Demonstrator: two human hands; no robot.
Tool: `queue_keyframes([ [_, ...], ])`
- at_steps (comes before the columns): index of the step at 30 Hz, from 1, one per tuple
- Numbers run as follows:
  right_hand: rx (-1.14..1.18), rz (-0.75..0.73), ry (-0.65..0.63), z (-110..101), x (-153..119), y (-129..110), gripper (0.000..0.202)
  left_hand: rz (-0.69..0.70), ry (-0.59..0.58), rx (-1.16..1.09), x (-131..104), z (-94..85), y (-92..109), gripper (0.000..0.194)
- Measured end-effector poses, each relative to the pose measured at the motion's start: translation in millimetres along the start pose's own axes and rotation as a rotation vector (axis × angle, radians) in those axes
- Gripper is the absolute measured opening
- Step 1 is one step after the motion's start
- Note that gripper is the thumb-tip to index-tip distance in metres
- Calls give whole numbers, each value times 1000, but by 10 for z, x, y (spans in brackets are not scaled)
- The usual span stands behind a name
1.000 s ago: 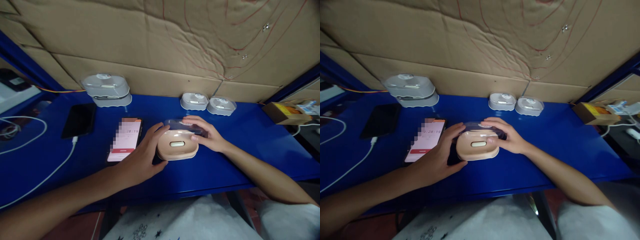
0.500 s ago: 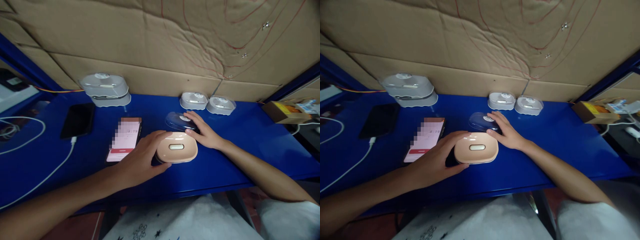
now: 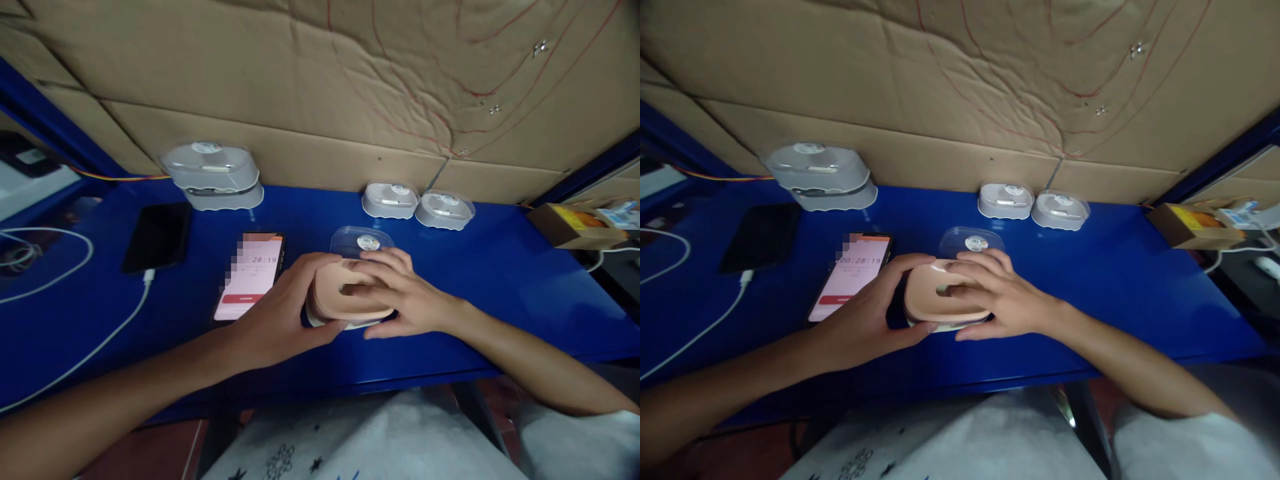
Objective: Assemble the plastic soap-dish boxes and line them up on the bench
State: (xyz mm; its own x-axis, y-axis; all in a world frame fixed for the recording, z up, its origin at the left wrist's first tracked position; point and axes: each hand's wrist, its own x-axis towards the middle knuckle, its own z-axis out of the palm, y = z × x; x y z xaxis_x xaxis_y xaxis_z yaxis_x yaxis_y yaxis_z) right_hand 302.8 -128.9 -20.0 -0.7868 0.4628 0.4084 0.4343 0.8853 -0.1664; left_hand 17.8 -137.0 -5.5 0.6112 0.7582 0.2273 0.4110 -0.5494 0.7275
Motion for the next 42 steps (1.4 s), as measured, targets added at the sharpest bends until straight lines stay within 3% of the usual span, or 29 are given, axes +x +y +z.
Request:
queue_keyframes([
  [3, 80, -6, -2, 42, 17, -32, 52, -32, -5, -11, -13, 8, -33, 73],
  [7, 261, 73, 108, -2, 23, 59, 37, -96, -17, 42, -46, 57, -145, 109],
  [10, 456, 166, 208, -77, 14, 135, 32, -142, -94, 102, -52, 66, -180, 121],
  [16, 889, 607, 308, -70, 5, 184, 53, -282, -217, 35, -37, -52, -42, 109],
  [19, 1047, 766, 422, -35, 56, 191, 59, -279, -242, -96, -48, -89, -3, 86],
  [21, 1035, 802, 476, -31, 81, 199, 60, -281, -252, -230, -51, -88, -15, 73],
  [23, 903, 753, 491, -41, 73, 198, 60, -354, -268, -414, -37, -79, -42, 68],
  [25, 640, 600, 480, -62, 41, 167, 54, -470, -239, -621, -2, -78, -63, 66],
  [28, 186, 241, 433, -100, 2, 54, 45, -625, -75, -891, 71, -95, -58, 47],
  [31, -83, -13, 376, -116, 10, -84, 47, -693, 102, -1089, 128, -116, -19, 31],
  [36, -175, -69, 291, -79, 52, -179, 47, -702, 270, -1199, 162, -117, 26, 17],
  [42, -248, -52, 198, -11, 85, -200, 46, -691, 159, -1295, 134, -72, 10, 28],
])
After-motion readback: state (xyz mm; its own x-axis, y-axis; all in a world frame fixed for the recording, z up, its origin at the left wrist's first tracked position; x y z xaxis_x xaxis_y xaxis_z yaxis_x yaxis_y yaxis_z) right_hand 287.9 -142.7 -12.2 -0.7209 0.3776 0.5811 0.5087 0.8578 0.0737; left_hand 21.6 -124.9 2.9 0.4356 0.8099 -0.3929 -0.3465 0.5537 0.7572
